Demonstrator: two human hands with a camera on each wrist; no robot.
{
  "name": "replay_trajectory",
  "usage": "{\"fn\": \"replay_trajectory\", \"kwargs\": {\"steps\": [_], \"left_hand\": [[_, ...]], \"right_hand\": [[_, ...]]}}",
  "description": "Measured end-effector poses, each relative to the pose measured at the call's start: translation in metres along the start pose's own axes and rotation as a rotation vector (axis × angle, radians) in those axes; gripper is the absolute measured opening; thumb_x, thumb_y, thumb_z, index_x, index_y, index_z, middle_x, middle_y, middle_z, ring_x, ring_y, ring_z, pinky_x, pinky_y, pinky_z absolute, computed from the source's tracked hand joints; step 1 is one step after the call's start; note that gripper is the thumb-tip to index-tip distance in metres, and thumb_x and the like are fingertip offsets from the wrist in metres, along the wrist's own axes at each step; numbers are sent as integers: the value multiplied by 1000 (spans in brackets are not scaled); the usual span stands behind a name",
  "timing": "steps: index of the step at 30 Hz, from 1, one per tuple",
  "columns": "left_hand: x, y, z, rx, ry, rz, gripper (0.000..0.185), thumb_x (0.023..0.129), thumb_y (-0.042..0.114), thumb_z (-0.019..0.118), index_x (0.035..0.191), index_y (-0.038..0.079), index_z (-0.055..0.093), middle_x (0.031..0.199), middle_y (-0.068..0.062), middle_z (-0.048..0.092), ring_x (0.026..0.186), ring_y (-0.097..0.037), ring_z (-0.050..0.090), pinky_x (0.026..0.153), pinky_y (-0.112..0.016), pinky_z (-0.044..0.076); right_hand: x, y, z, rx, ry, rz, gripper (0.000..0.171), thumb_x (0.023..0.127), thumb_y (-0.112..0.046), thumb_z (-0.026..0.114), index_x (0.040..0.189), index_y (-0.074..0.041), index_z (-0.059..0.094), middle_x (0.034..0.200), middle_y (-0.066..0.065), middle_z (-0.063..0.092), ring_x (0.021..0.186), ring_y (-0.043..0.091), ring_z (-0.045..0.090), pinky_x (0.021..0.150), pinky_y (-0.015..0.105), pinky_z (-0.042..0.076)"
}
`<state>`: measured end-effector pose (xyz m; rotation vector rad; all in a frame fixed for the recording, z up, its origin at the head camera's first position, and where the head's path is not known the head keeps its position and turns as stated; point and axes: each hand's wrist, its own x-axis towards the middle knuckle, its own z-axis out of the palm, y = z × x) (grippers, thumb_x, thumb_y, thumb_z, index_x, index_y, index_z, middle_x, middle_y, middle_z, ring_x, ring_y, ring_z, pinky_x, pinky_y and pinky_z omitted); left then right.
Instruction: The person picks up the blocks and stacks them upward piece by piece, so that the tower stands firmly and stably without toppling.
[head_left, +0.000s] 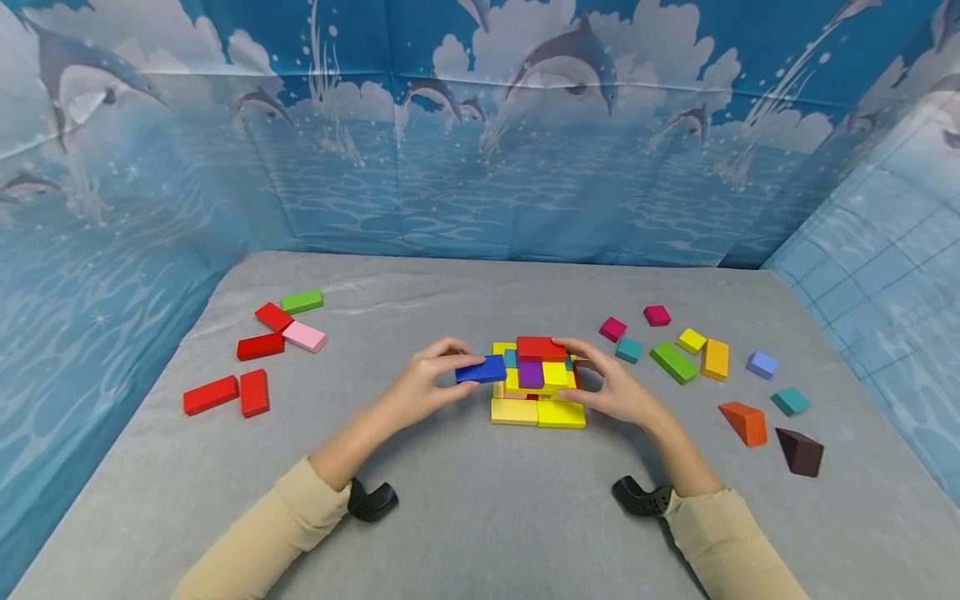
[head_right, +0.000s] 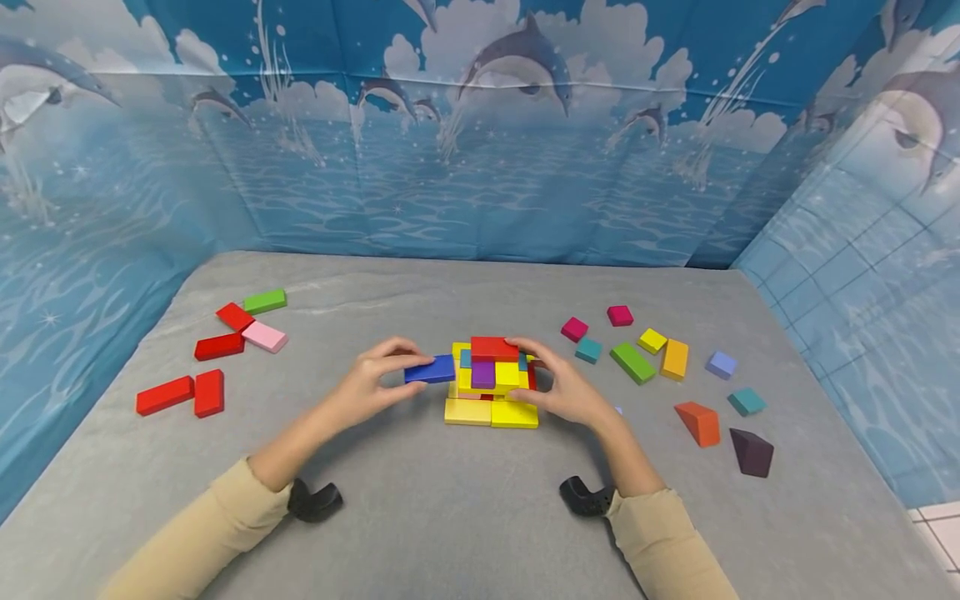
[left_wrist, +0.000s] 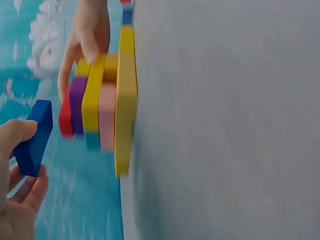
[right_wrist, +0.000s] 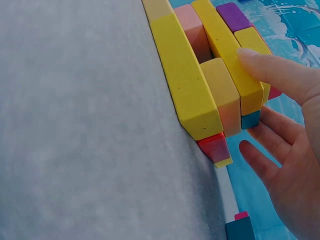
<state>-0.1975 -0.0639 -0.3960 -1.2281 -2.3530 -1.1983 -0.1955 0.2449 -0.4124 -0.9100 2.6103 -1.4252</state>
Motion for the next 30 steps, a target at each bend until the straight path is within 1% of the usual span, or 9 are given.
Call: {"fn": "replay_trajectory", "kwargs": {"steps": [3, 5, 8, 11, 17, 20, 24, 27, 30], "left_hand": [[17, 6, 18, 8, -21, 43, 31, 78, 7, 71, 109, 3, 67, 107, -11, 56, 97, -20, 51, 80, -31, 48], [25, 9, 28, 32, -31, 53, 30, 80, 10, 70, 109, 4, 67, 108, -9, 57, 100, -20, 49, 82, -30, 46], [33, 13, 39, 75, -33, 60, 29, 82, 15, 69, 109, 7, 68, 109, -7, 58, 102, -21, 47, 84, -31, 44], [37, 14, 46, 91, -38, 73, 28, 82, 15, 69, 109, 7, 68, 108, -6, 58, 101, -20, 46, 85, -30, 44], [39, 12, 54, 125, -46, 106, 27, 83, 14, 68, 109, 6, 67, 111, -8, 53, 102, -21, 45, 86, -27, 44], [40, 11, 55, 174, -44, 117, 28, 84, 16, 67, 110, 7, 67, 111, -8, 52, 100, -21, 45, 86, -27, 44], [42, 12, 57, 275, -29, 127, 29, 83, 22, 68, 110, 11, 68, 109, -7, 53, 96, -21, 47, 86, -32, 40], [43, 12, 59, 305, -22, 105, 30, 83, 25, 68, 110, 14, 68, 113, -7, 54, 100, -21, 47, 90, -35, 38], [43, 12, 60, 242, -26, 49, 30, 82, 26, 68, 110, 14, 68, 123, -8, 52, 111, -23, 45, 96, -39, 37]], "right_hand": [[0, -2, 0, -13, -3, -10, 70, 77, -3, 72, 137, -3, 36, 138, 16, 39, 121, 27, 40, 94, 49, 40], [1, -5, 1, -13, -4, -15, 70, 76, 1, 71, 136, -1, 35, 137, 19, 39, 121, 30, 40, 93, 52, 39], [1, -18, 0, -13, -6, -22, 67, 76, 5, 70, 134, 5, 35, 135, 23, 39, 119, 35, 40, 92, 55, 38], [1, -31, -2, -11, -7, -21, 66, 75, 7, 69, 132, 9, 35, 133, 27, 40, 117, 37, 40, 91, 57, 38], [1, -37, -3, -4, -9, -8, 65, 75, 8, 68, 131, 10, 35, 133, 27, 39, 118, 38, 40, 92, 56, 38], [1, -35, -3, 0, -6, -14, 66, 75, 8, 68, 132, 9, 35, 133, 26, 39, 118, 37, 40, 92, 55, 38], [0, -15, -2, 10, -5, -16, 67, 77, 1, 69, 135, 1, 35, 137, 19, 39, 121, 31, 39, 93, 52, 38], [0, 0, -2, 16, -8, -7, 68, 79, -3, 70, 137, -5, 36, 138, 14, 39, 122, 27, 39, 95, 50, 38], [0, -2, -1, 12, -13, 3, 68, 79, -2, 69, 137, -4, 35, 138, 15, 39, 121, 28, 40, 95, 50, 38]]}}
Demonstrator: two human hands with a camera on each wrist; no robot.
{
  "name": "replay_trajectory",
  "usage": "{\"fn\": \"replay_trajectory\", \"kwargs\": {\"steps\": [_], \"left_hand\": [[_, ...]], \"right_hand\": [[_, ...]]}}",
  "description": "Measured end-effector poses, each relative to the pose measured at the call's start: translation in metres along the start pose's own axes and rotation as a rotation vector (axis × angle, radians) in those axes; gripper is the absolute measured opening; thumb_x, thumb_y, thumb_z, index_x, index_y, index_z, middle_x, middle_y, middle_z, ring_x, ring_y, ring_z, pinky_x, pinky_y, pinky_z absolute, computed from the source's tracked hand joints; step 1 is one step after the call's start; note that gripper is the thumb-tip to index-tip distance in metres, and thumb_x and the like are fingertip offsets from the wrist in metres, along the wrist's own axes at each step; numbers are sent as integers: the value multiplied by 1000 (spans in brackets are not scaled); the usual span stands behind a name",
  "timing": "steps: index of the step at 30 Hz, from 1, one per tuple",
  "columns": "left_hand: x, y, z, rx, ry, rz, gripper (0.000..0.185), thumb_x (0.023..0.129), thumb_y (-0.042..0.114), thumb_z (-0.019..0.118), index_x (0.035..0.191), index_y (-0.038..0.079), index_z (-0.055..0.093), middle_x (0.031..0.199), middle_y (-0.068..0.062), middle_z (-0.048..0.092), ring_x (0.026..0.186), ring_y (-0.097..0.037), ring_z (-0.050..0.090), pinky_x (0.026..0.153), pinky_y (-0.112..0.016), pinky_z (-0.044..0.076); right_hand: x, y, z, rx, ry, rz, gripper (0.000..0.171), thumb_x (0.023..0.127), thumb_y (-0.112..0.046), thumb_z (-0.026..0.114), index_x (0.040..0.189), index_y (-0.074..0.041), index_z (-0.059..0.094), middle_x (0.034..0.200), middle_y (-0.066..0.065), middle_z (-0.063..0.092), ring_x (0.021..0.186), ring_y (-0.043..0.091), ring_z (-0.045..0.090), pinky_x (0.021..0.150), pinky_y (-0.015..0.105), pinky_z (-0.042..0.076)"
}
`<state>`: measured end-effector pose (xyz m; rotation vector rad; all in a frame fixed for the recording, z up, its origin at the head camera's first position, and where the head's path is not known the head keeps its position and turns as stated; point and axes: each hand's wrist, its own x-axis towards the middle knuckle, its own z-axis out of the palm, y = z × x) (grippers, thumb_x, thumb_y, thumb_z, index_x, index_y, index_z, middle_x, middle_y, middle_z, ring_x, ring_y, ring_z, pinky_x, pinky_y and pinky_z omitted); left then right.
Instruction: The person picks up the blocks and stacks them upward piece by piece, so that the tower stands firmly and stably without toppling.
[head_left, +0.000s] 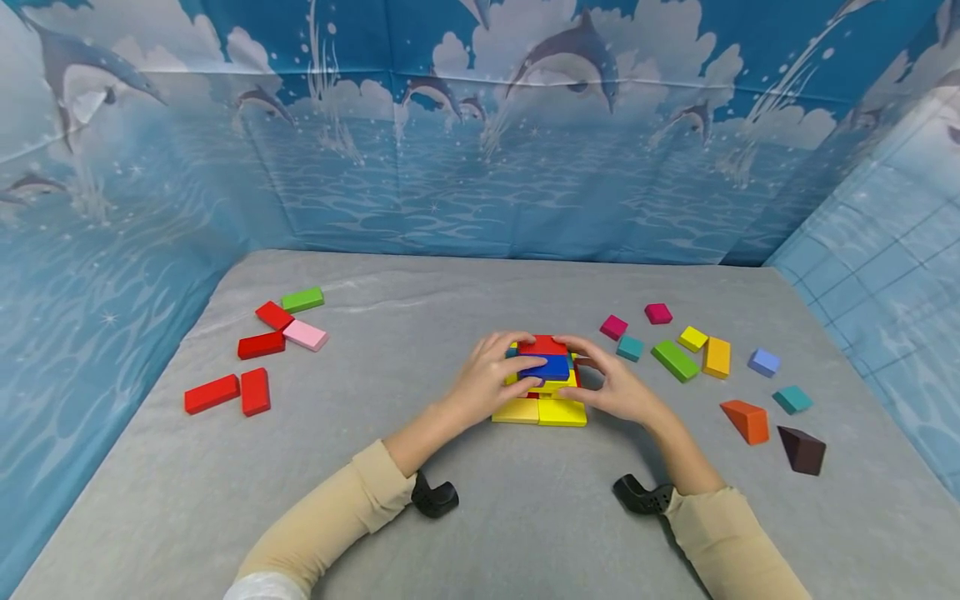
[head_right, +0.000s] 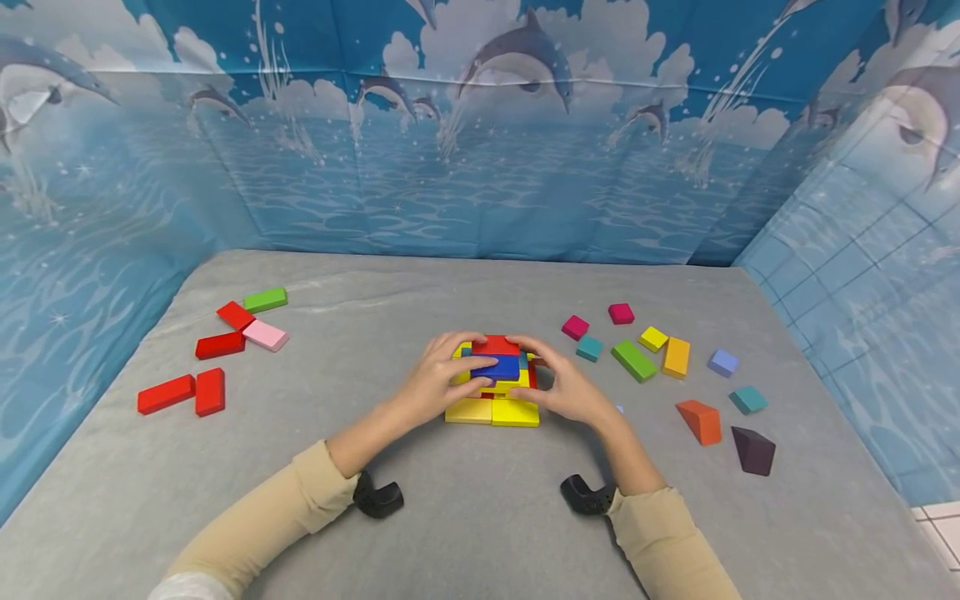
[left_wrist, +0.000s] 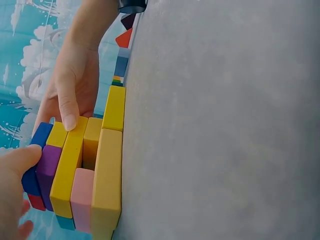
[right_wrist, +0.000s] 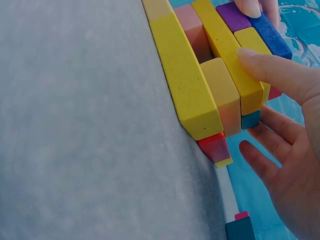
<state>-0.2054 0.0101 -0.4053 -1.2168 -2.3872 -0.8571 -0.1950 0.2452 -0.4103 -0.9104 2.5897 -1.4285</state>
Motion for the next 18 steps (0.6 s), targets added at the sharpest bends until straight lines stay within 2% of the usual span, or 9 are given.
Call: {"fn": "replay_trajectory", "kwargs": {"steps": [5, 8, 12, 18], "left_hand": [[-1, -3, 3, -207, -16, -87, 31, 81, 21, 70, 110, 12, 68, 136, -13, 43, 125, -27, 37, 101, -46, 34], [-1, -6, 4, -297, -23, -98, 32, 80, 17, 71, 110, 10, 68, 138, -14, 41, 126, -28, 38, 101, -44, 35], [-2, -11, 6, -359, -27, -87, 32, 79, 15, 72, 110, 9, 68, 136, -14, 42, 125, -26, 39, 99, -40, 38], [0, -15, 6, -393, -31, -62, 32, 78, 14, 73, 109, 8, 68, 132, -17, 44, 121, -26, 41, 98, -37, 40]], "right_hand": [[1, -7, 2, -5, 9, -22, 68, 76, 7, 68, 135, 3, 35, 136, 22, 38, 119, 34, 40, 93, 54, 38], [1, -7, 3, -5, 11, -31, 68, 75, 9, 68, 134, 5, 35, 136, 24, 38, 119, 36, 39, 92, 55, 38], [0, -2, 2, -17, 10, -9, 67, 77, 3, 69, 136, -1, 36, 137, 18, 39, 121, 32, 39, 95, 53, 36], [-2, 0, 0, 5, 28, 17, 63, 81, -8, 69, 136, -12, 40, 139, 9, 40, 126, 28, 37, 100, 55, 30]]}}
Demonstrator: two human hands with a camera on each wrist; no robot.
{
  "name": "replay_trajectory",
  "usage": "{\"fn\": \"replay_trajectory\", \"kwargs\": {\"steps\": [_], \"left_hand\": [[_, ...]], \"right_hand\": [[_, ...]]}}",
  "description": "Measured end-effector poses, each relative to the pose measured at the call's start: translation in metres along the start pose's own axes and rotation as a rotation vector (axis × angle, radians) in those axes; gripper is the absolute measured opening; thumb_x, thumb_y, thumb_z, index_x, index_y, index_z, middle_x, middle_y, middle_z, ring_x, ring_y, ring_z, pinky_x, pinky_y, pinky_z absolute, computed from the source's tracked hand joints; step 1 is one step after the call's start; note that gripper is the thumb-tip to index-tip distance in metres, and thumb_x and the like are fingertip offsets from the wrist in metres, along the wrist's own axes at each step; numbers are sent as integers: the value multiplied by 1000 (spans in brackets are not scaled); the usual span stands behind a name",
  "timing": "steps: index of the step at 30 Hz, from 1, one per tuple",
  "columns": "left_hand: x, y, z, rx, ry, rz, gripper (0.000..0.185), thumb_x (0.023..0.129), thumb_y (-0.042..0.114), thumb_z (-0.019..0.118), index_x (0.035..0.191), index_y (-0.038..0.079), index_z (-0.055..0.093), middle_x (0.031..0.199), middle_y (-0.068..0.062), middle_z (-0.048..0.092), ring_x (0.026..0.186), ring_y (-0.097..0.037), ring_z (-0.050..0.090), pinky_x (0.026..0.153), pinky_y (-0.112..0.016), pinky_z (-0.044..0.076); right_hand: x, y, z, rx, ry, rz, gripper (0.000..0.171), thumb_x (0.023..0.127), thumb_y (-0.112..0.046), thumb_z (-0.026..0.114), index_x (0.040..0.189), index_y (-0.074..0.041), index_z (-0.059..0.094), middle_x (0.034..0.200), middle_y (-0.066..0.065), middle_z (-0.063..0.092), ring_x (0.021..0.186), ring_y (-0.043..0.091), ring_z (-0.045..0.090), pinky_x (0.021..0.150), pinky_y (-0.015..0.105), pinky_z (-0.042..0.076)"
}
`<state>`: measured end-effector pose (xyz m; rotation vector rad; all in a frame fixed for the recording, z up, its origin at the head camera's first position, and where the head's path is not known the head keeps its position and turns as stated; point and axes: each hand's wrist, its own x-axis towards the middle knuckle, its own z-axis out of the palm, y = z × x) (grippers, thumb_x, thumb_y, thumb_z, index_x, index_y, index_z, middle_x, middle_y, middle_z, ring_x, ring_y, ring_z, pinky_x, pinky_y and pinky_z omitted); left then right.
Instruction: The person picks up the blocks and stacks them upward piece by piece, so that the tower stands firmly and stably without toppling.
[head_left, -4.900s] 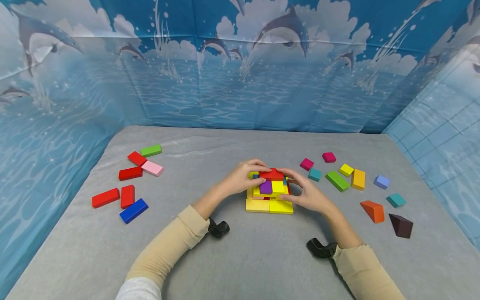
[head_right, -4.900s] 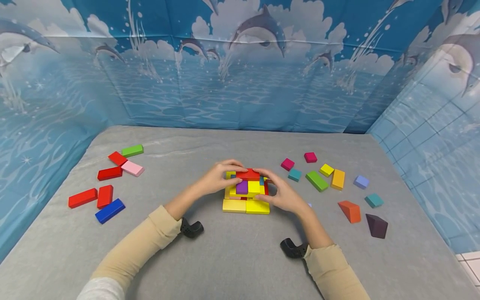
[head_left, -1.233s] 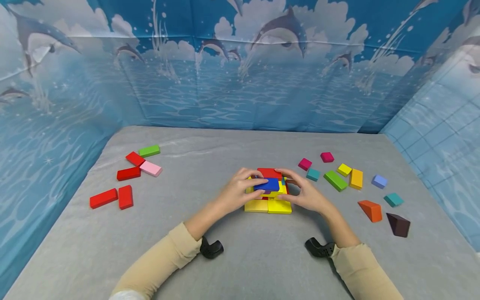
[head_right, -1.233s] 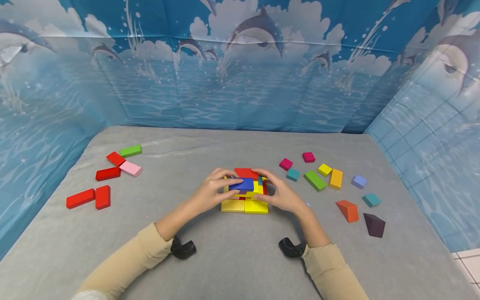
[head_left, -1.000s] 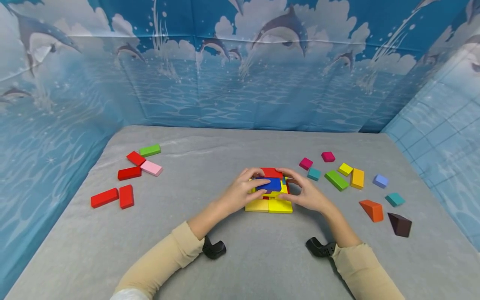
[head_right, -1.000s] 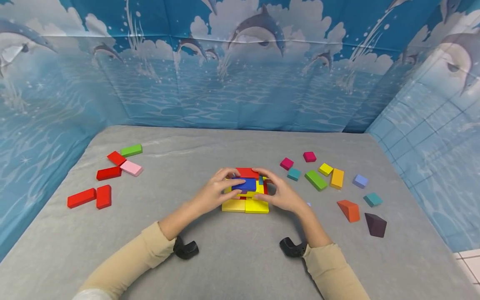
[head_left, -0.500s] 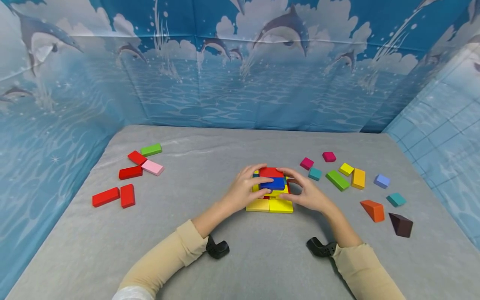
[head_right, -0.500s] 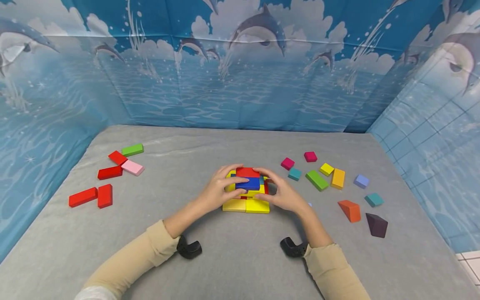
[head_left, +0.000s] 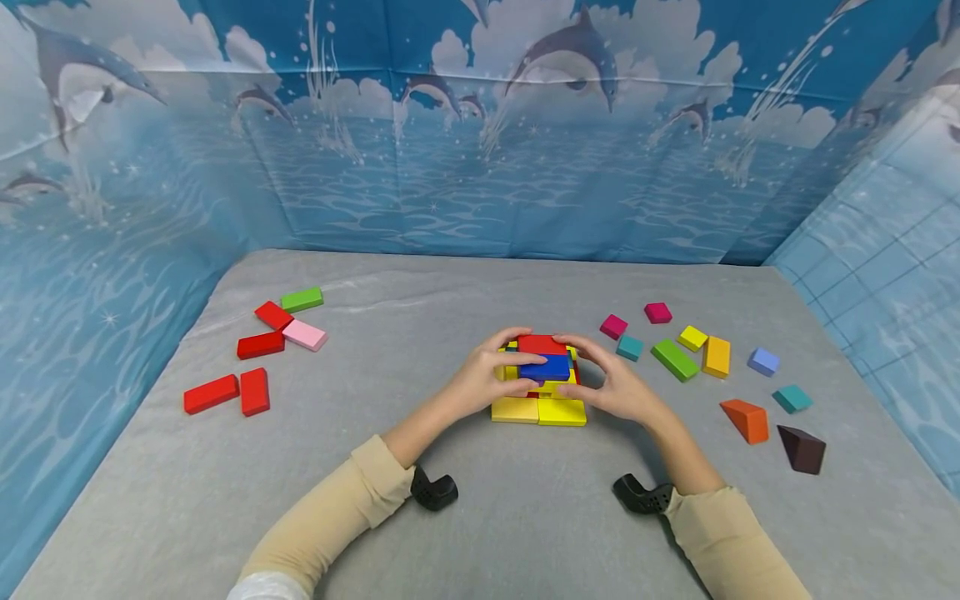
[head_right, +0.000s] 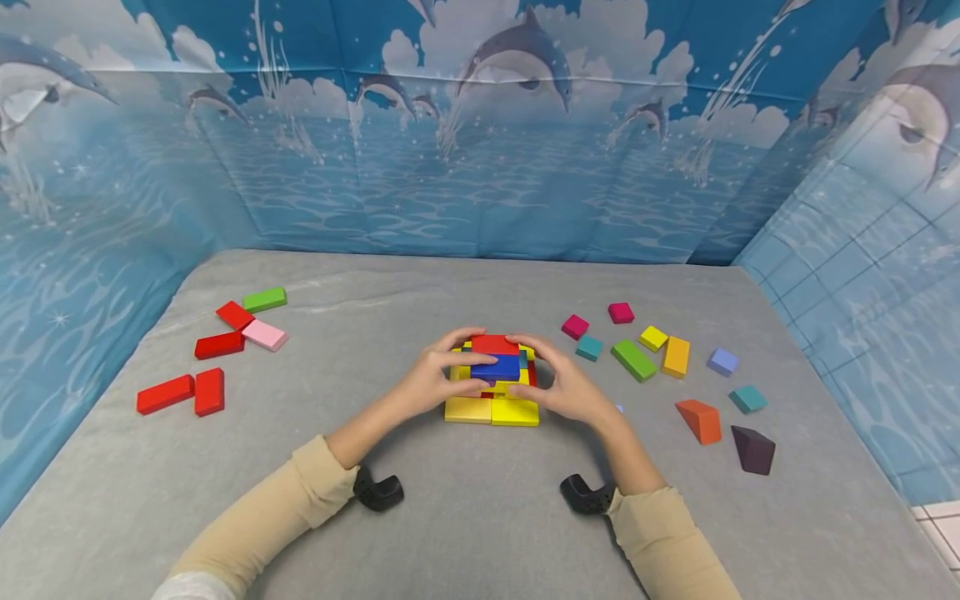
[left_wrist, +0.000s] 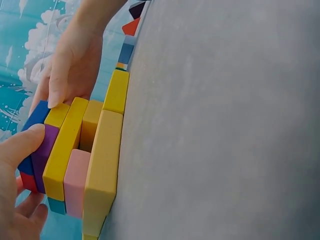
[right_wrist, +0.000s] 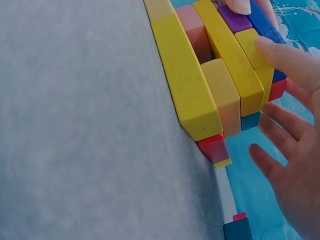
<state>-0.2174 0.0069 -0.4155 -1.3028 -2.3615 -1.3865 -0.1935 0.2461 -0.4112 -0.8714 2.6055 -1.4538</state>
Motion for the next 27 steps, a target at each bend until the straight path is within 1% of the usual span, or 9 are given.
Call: {"fn": "replay_trajectory", "kwargs": {"steps": [3, 6, 11, 15, 17, 19, 21, 24, 27], "left_hand": [[0, -1, -1, -8, -4, 1, 32, 77, 13, 73, 109, 8, 68, 131, -18, 44, 120, -26, 41, 97, -35, 40], [0, -1, -1, -12, -3, -1, 32, 77, 13, 73, 109, 8, 68, 131, -18, 44, 120, -25, 41, 97, -33, 40], [0, -1, -2, -28, -9, -9, 33, 77, 13, 73, 109, 8, 68, 132, -19, 43, 121, -25, 40, 98, -33, 40], [-1, -1, -6, -53, -31, -30, 42, 77, 16, 74, 117, 9, 63, 138, -14, 38, 125, -26, 36, 100, -37, 37], [-4, -3, -13, -67, -25, -51, 49, 76, 17, 75, 122, 9, 60, 142, -10, 34, 128, -26, 33, 101, -42, 35], [-9, -9, -26, -49, 10, -70, 55, 74, 18, 76, 125, 10, 57, 143, -8, 33, 130, -25, 31, 101, -47, 33], [-19, -19, -45, -11, 67, -94, 57, 73, 18, 77, 126, 10, 56, 142, -7, 35, 131, -25, 30, 102, -50, 30], [-38, -41, -81, 100, 158, -148, 57, 73, 18, 77, 125, 11, 57, 138, -9, 40, 129, -26, 32, 101, -53, 28], [-63, -59, -119, 206, 217, -234, 57, 73, 17, 77, 125, 9, 56, 134, -13, 44, 127, -31, 34, 100, -55, 27]], "right_hand": [[0, -1, 0, 6, 8, 8, 60, 82, -7, 68, 136, -12, 41, 139, 9, 40, 126, 28, 37, 100, 55, 30], [1, -4, 1, 0, 21, 12, 60, 81, -3, 67, 135, -10, 42, 138, 10, 42, 125, 28, 39, 100, 54, 31], [2, -22, 1, -4, 25, -14, 58, 79, 4, 66, 132, 2, 42, 134, 19, 44, 120, 33, 41, 97, 55, 33], [2, -34, 0, -18, 28, -10, 57, 78, 5, 67, 129, 7, 42, 131, 23, 45, 118, 34, 43, 96, 53, 35], [2, -37, 0, -26, 33, -2, 57, 78, 5, 67, 129, 7, 43, 131, 23, 45, 116, 34, 44, 97, 51, 35], [1, -38, 0, -31, 38, -1, 57, 78, 5, 67, 129, 7, 43, 131, 23, 45, 115, 33, 45, 97, 51, 35], [1, -37, 1, -34, 43, 0, 57, 78, 4, 67, 129, 6, 43, 131, 22, 45, 115, 33, 46, 97, 50, 35], [-1, -36, 1, -28, 47, 0, 57, 78, 4, 67, 129, 6, 43, 131, 22, 45, 115, 33, 46, 96, 51, 35], [-1, -36, 2, -23, 47, -1, 57, 78, 4, 67, 129, 6, 43, 131, 23, 46, 115, 33, 46, 96, 53, 35]]}}
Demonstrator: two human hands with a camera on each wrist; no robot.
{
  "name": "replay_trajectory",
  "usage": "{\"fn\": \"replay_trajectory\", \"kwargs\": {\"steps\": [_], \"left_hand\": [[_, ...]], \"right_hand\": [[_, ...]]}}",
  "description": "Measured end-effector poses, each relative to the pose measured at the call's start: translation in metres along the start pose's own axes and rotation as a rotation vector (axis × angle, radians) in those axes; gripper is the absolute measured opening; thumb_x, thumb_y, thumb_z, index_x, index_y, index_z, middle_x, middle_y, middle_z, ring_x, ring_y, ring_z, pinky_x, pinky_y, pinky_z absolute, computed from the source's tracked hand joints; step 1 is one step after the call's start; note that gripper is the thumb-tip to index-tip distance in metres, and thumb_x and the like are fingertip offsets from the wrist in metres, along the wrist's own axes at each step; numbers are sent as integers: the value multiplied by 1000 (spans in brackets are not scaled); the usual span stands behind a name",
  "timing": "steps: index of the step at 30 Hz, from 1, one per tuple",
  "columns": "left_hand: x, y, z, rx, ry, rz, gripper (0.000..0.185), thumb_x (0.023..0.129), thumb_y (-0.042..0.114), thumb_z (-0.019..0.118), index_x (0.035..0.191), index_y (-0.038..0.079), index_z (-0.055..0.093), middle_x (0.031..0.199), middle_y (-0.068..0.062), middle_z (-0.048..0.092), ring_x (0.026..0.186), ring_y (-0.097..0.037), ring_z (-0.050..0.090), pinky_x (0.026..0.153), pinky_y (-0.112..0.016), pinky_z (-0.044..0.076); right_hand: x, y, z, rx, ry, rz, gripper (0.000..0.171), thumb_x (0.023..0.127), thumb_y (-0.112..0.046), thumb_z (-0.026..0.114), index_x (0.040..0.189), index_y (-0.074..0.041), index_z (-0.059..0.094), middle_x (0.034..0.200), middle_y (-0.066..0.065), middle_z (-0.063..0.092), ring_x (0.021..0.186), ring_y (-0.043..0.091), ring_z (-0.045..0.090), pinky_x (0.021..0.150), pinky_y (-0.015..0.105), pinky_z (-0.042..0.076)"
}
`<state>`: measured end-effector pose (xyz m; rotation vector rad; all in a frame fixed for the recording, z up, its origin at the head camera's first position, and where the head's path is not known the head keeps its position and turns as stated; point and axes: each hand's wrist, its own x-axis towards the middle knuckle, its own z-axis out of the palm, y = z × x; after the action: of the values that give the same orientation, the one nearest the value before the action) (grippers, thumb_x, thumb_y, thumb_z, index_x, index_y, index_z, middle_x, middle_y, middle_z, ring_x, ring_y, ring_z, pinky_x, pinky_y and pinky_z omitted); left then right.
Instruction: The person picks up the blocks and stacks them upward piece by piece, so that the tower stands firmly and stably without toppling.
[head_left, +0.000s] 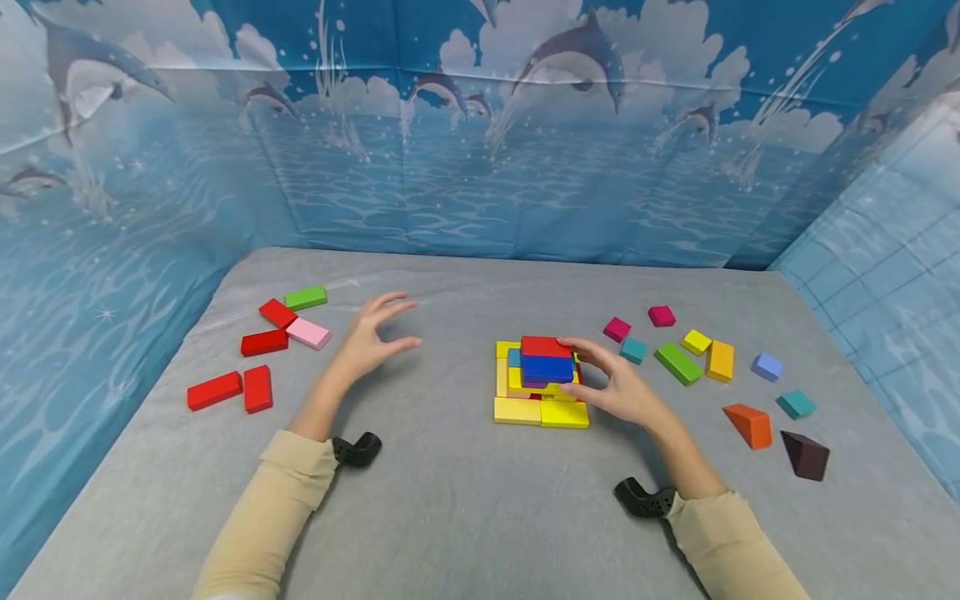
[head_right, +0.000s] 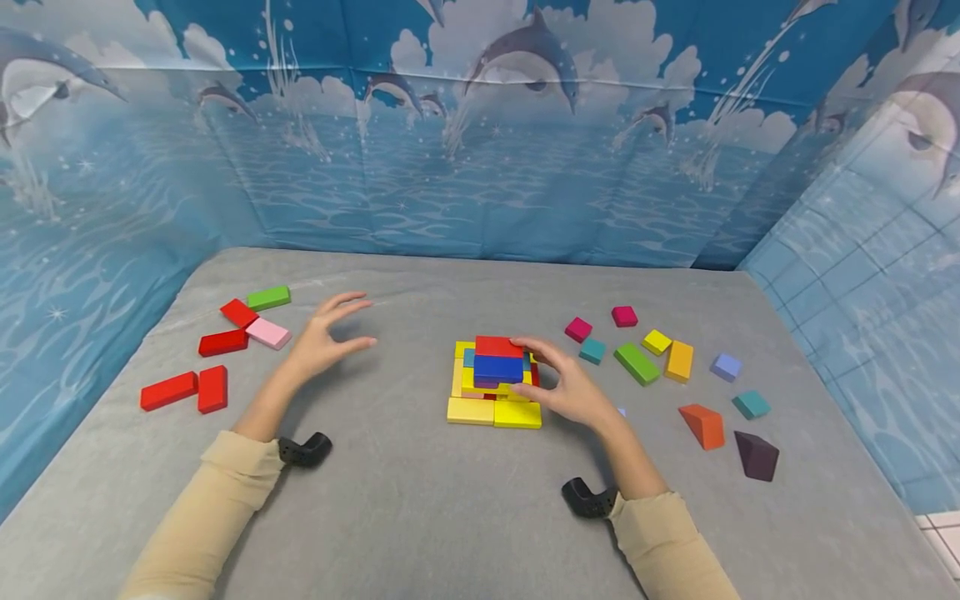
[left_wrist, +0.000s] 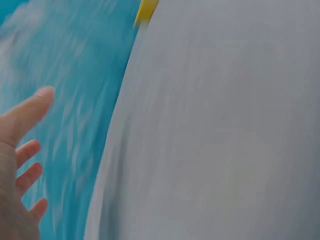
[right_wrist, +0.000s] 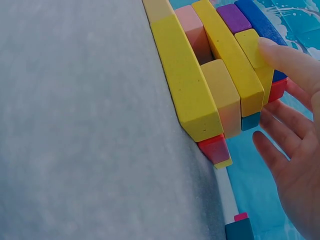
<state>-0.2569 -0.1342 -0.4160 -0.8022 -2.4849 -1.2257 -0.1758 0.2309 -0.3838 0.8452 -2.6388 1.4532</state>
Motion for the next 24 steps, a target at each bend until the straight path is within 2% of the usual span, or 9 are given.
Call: {"fn": "replay_trajectory", "kwargs": {"steps": [2, 5, 7, 11, 14, 17, 21, 24], "left_hand": [[-8, -17, -22, 79, 20, -60, 58, 73, 17, 77, 126, 7, 55, 133, -15, 44, 125, -34, 35, 98, -56, 29], [-23, -38, -51, 178, 22, -147, 61, 73, 20, 77, 127, 5, 53, 133, -17, 44, 123, -38, 35, 98, -58, 24], [-34, -50, -65, 233, 21, -192, 63, 73, 25, 77, 128, 7, 52, 133, -17, 43, 122, -39, 34, 98, -59, 22], [-52, -64, -87, 307, -36, -285, 65, 74, 31, 75, 130, 8, 50, 135, -20, 39, 123, -43, 29, 98, -61, 16], [-60, -66, -97, 344, -91, -340, 67, 76, 30, 74, 131, 4, 47, 137, -24, 34, 124, -46, 25, 100, -62, 11], [-63, -65, -100, 371, -124, -358, 67, 79, 31, 71, 133, 2, 44, 137, -24, 32, 125, -47, 23, 101, -61, 9], [-64, -65, -99, 399, -141, -332, 62, 82, 27, 67, 133, 2, 43, 135, -24, 34, 125, -44, 24, 101, -60, 9], [-65, -67, -98, 407, -117, -302, 54, 83, 20, 67, 130, 1, 47, 131, -23, 38, 123, -41, 27, 101, -60, 10]], "right_hand": [[0, 0, 0, 3, -1, 2, 57, 78, 4, 67, 130, 5, 43, 131, 23, 45, 115, 33, 46, 96, 53, 35], [0, 0, -1, 3, -3, 6, 57, 78, 4, 67, 130, 5, 43, 132, 22, 45, 115, 33, 46, 96, 53, 35], [0, 0, -1, 11, -7, 13, 57, 78, 4, 67, 130, 5, 43, 132, 22, 45, 116, 33, 45, 96, 54, 35], [0, 0, -1, 24, -16, 28, 57, 79, 3, 67, 131, 4, 43, 132, 23, 44, 117, 33, 44, 97, 55, 34], [0, 0, -1, 22, -17, 30, 57, 79, 3, 67, 131, 4, 43, 132, 22, 44, 117, 33, 44, 97, 54, 34], [0, 0, -1, 18, -13, 28, 57, 79, 3, 67, 131, 4, 43, 132, 22, 44, 116, 33, 45, 97, 54, 34], [0, 0, -1, 23, -15, 30, 57, 79, 3, 66, 131, 4, 43, 132, 22, 44, 117, 33, 44, 97, 54, 34], [0, 0, -1, 26, -16, 27, 57, 79, 3, 66, 131, 4, 42, 132, 22, 44, 117, 33, 44, 97, 55, 34]]}}
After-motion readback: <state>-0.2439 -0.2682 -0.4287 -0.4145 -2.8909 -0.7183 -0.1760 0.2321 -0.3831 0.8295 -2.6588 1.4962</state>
